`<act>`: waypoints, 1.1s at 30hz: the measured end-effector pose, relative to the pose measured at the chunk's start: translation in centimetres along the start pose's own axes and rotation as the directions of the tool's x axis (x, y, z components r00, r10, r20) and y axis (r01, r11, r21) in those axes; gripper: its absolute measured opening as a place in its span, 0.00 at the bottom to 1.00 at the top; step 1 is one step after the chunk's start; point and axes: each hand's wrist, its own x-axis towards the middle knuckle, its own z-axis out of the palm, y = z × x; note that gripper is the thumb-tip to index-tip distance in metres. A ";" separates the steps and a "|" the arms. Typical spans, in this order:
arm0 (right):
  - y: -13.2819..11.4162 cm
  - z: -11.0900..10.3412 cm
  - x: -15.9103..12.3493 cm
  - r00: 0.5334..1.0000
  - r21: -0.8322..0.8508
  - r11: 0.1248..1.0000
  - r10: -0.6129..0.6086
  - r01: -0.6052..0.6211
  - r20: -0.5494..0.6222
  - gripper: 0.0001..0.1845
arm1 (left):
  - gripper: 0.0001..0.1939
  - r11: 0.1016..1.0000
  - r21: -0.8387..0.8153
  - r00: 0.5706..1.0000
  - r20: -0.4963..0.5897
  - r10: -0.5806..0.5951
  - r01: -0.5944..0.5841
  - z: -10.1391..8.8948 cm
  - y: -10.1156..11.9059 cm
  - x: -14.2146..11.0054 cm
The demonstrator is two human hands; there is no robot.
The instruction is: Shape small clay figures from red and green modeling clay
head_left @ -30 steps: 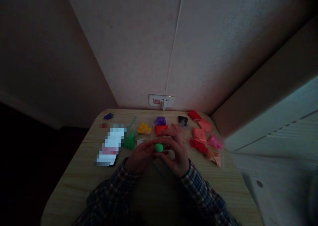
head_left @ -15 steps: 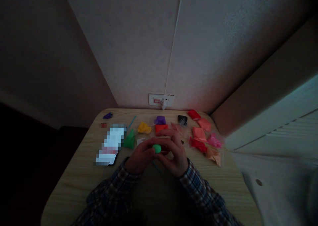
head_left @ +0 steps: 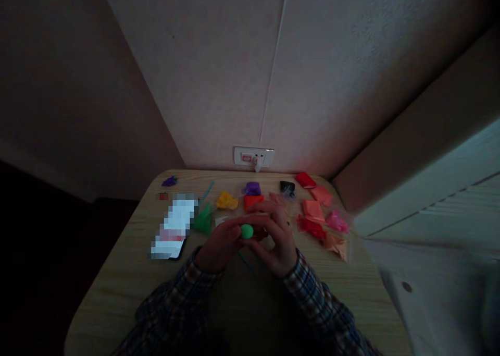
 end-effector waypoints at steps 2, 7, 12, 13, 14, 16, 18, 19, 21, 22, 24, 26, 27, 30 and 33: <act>0.0 0.0 0.0 1.000 -0.002 1.000 -0.008 0.008 0.009 0.12 | 0.17 1.000 0.012 1.000 -0.003 0.012 -0.012 -0.1 -0.1 0.0; -0.1 -0.1 0.0 1.000 -0.007 1.000 0.017 -0.017 -0.010 0.11 | 0.16 0.999 0.030 0.999 0.040 -0.013 0.012 -0.6 -0.3 0.1; -0.2 -0.1 0.0 1.000 -0.021 1.000 0.013 -0.014 -0.019 0.11 | 0.17 1.000 -0.009 0.998 0.062 -0.016 0.017 -0.3 -0.2 0.1; -0.2 -0.1 0.0 1.000 -0.024 1.000 0.012 -0.012 -0.016 0.11 | 0.17 1.000 -0.021 0.999 0.050 -0.010 0.011 -0.2 -0.2 0.1; -0.2 -0.1 0.1 1.000 -0.026 1.000 0.009 -0.009 -0.012 0.12 | 0.16 1.000 -0.031 0.999 0.041 -0.003 0.004 -0.1 -0.1 0.1; -0.3 -0.1 0.1 1.000 -0.025 1.000 0.002 -0.003 -0.006 0.12 | 0.15 0.999 -0.040 0.999 0.036 -0.009 0.010 0.0 0.0 0.1; -0.3 -0.1 0.1 1.000 -0.014 1.000 0.006 -0.006 -0.005 0.13 | 0.14 0.998 -0.050 0.998 0.052 -0.044 0.046 0.0 0.1 0.1; -0.3 -0.1 0.1 1.000 -0.011 1.000 0.010 -0.010 -0.006 0.13 | 0.14 0.996 -0.059 0.996 0.068 -0.063 0.067 0.0 0.1 0.0; -0.4 -0.2 0.1 1.000 -0.007 1.000 0.014 -0.014 0.003 0.13 | 0.13 0.993 -0.081 0.992 0.095 -0.078 0.085 -0.2 0.0 0.0; -0.4 -0.2 0.1 1.000 -0.007 1.000 0.014 -0.014 0.011 0.13 | 0.12 0.993 -0.089 0.992 0.102 -0.070 0.079 -0.2 0.0 0.0; -0.6 -0.2 0.2 1.000 0.007 1.000 0.009 -0.009 0.023 0.14 | 0.12 0.994 -0.092 0.995 0.089 -0.048 0.056 -0.2 0.1 -0.1; -0.7 -0.3 0.2 1.000 0.043 0.999 0.004 -0.005 0.019 0.16 | 0.12 0.996 -0.085 0.997 0.062 -0.035 0.040 -0.1 0.3 0.0; -0.7 -0.4 0.2 1.000 0.063 0.998 0.004 -0.004 0.010 0.17 | 0.13 0.995 -0.089 0.998 0.056 -0.033 0.038 0.1 0.4 0.0; -0.4 -0.5 0.2 0.999 0.095 0.995 0.028 -0.025 -0.033 0.17 | 0.15 0.990 -0.141 0.999 0.052 -0.011 0.019 0.3 0.7 0.2; 0.0 -0.5 0.0 0.993 0.106 0.993 0.066 -0.056 -0.096 0.15 | 0.17 0.986 -0.163 0.999 0.018 -0.040 0.043 0.3 0.7 0.3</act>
